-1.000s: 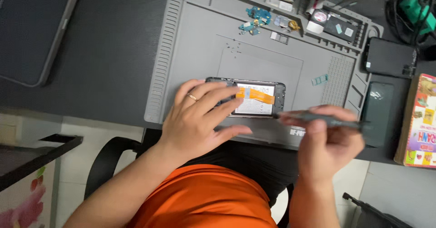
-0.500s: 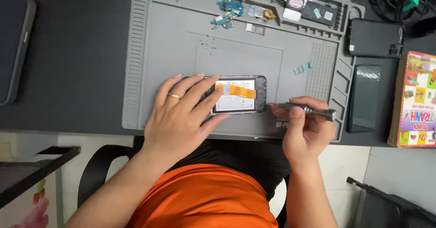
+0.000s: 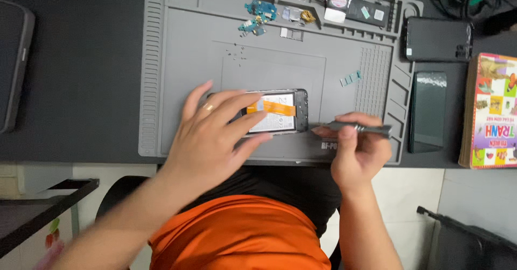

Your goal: The person uses a screwdriver to remove screws from a disassembled smartphone placed on a gray work mat. Screws are placed into a compartmented tray. The person continues unscrewing and organizing components throughout the clip.

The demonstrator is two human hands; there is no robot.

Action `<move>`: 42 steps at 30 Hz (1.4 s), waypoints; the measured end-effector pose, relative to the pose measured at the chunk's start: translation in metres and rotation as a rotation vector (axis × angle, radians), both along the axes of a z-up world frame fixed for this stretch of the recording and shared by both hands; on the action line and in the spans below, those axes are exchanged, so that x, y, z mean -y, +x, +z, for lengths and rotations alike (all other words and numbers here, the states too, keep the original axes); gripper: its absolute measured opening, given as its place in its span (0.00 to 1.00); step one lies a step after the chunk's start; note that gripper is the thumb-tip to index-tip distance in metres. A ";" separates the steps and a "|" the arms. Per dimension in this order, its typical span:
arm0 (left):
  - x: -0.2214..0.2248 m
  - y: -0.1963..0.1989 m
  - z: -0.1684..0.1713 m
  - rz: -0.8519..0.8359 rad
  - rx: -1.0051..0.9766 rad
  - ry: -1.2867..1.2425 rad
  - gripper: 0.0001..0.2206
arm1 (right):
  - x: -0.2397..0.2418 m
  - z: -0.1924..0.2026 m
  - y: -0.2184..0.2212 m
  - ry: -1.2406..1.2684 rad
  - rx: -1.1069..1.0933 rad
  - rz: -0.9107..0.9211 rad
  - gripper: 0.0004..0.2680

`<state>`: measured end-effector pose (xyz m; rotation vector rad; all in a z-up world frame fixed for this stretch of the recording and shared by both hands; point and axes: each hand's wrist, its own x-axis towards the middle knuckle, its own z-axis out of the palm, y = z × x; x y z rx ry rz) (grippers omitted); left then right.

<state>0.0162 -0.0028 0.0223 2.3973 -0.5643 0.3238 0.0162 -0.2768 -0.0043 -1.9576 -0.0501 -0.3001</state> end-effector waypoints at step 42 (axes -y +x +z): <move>-0.057 0.151 -0.002 -0.150 -0.286 0.133 0.04 | -0.083 0.044 0.157 -0.345 0.036 0.578 0.05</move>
